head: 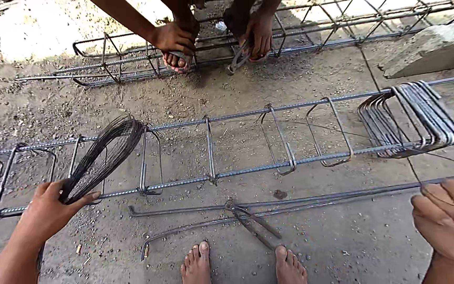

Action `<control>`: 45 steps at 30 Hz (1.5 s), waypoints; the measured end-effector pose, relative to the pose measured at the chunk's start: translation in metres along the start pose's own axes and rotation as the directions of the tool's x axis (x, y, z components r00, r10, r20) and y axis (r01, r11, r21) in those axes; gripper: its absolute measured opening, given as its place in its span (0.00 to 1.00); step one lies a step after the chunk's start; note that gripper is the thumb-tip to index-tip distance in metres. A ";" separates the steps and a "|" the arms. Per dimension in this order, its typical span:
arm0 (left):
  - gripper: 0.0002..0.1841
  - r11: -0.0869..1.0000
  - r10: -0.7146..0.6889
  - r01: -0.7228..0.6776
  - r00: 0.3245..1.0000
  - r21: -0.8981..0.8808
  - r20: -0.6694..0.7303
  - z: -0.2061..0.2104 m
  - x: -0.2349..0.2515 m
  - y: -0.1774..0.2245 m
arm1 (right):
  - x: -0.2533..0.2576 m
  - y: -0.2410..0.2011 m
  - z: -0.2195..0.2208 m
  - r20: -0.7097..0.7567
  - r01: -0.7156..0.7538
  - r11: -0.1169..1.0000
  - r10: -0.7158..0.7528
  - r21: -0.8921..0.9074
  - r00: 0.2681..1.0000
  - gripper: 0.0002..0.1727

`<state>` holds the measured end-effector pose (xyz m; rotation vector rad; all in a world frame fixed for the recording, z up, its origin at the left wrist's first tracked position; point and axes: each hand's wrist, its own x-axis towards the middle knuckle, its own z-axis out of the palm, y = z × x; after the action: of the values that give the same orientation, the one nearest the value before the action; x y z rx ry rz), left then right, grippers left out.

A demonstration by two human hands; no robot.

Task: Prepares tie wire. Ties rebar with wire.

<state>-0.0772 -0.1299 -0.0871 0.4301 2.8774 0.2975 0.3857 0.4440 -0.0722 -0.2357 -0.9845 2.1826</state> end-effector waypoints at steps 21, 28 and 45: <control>0.25 -0.067 -0.057 -0.203 0.978 -0.977 -0.199 0.055 -0.104 0.328 | -0.091 0.189 0.038 0.243 -0.490 0.838 0.541 -0.240 0.805 0.16; 0.25 -0.094 -0.031 -0.171 0.985 -0.981 -0.169 0.079 -0.109 0.331 | -0.090 0.170 -0.014 0.136 -0.489 0.557 0.741 -0.671 0.657 0.14; 0.15 0.375 0.709 0.007 0.641 -0.927 0.292 0.148 -0.173 0.344 | -0.022 0.157 0.111 0.219 0.004 0.555 0.322 -0.832 0.921 0.24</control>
<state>0.2105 0.1642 -0.1178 0.7804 1.4911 1.3339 0.2692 0.2945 -0.1096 -0.3832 -2.2646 1.7614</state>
